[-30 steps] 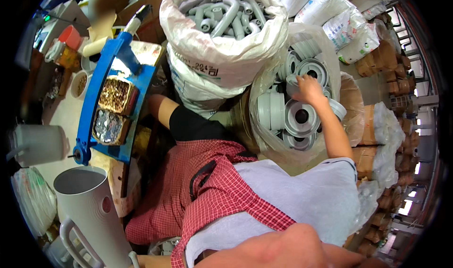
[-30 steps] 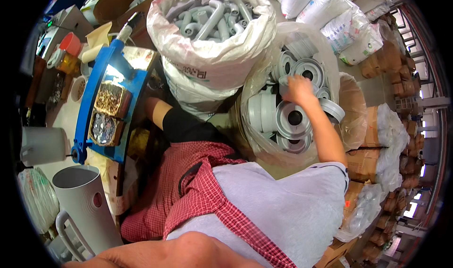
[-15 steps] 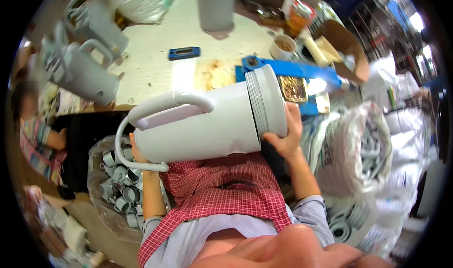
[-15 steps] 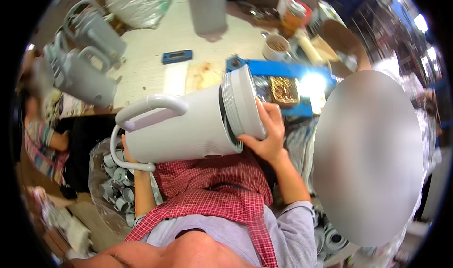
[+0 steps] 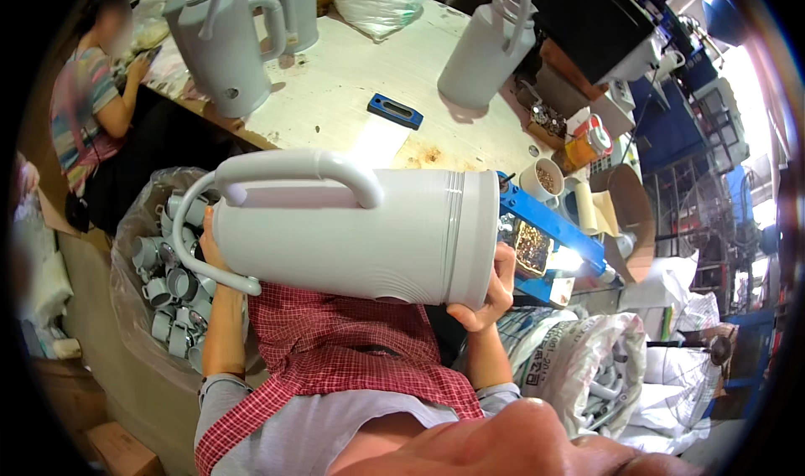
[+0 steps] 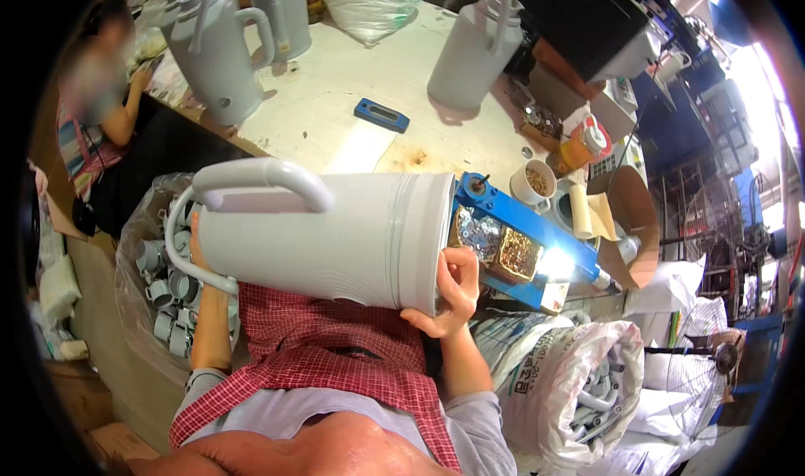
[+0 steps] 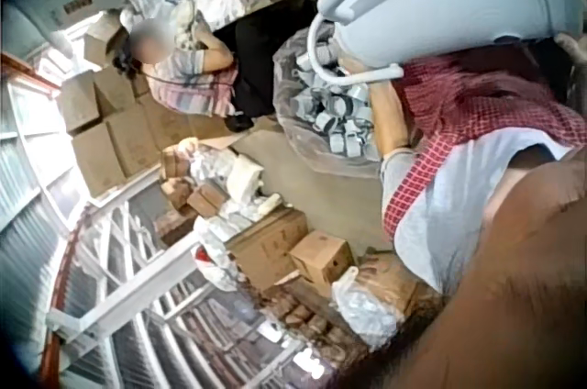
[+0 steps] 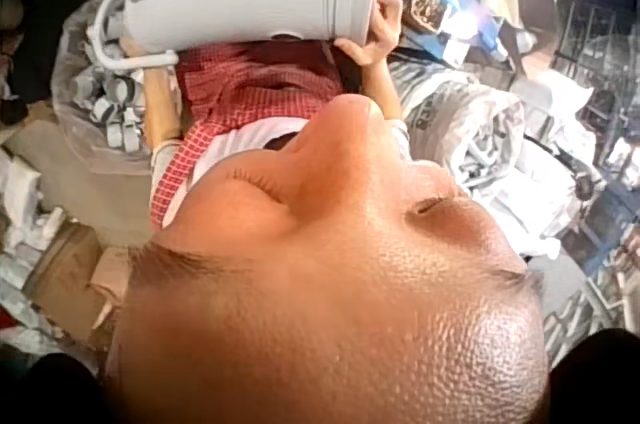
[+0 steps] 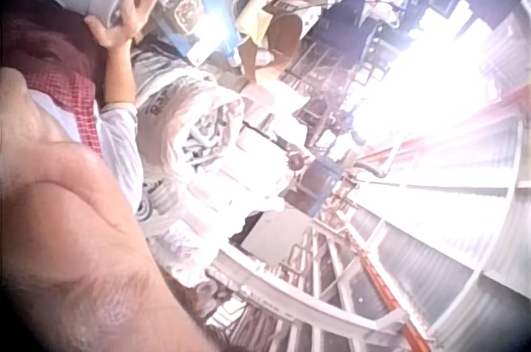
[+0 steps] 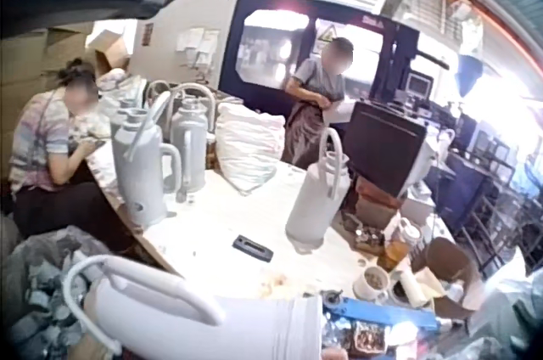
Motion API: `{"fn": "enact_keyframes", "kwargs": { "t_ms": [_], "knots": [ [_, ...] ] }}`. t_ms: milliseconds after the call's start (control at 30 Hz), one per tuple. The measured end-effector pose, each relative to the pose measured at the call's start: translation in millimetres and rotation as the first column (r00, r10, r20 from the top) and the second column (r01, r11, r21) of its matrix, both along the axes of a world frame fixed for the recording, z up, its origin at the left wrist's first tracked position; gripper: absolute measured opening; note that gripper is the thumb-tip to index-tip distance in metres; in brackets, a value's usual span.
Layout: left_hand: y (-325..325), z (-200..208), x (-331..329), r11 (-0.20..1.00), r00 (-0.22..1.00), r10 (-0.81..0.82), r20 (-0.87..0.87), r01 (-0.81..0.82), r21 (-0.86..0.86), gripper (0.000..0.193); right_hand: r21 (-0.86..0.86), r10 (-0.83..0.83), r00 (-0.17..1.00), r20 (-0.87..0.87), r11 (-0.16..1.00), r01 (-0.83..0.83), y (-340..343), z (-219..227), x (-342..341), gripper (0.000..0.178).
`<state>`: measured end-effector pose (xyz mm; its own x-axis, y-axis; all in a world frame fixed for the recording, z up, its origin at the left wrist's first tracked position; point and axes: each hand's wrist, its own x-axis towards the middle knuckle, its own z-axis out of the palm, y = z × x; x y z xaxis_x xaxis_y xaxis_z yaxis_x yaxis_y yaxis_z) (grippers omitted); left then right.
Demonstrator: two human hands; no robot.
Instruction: The person assembles grey plastic kettles by hand, inserting small metal components into the base of each unit. They retrieve parts from a nearby bag and place the finished kettles on a table.
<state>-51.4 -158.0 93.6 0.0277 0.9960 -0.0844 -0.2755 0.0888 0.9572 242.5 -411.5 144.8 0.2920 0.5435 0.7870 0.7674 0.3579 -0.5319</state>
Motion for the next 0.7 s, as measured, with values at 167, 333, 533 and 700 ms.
{"fn": "enact_keyframes", "kwargs": {
  "t_ms": [167, 333, 533, 700],
  "knots": [
    [-1, 9, -39, 0.962, 0.964, -0.188, 0.187, 0.143, 0.23, 0.047, -0.018, -0.045, 0.928, -0.369, 0.999, 0.042, 15, -16, -16, 0.075],
    [-6, 31, -77, 0.802, 0.953, 0.104, -0.283, 0.088, 0.591, 0.047, -0.181, -0.159, 0.091, -0.983, 0.923, -0.34, 31, -79, -11, 0.041],
    [-2, 27, -72, 0.923, 0.949, 0.186, -0.255, -0.08, 0.377, 0.043, -0.202, -0.032, 0.661, -0.749, 0.962, -0.182, 33, -103, -32, 0.052],
    [24, 67, -99, 0.877, 0.982, -0.017, -0.189, 0.105, 0.469, 0.039, -0.402, -0.422, 0.227, -0.878, 0.392, -0.827, 59, -153, -35, 0.052]
  ]
}}
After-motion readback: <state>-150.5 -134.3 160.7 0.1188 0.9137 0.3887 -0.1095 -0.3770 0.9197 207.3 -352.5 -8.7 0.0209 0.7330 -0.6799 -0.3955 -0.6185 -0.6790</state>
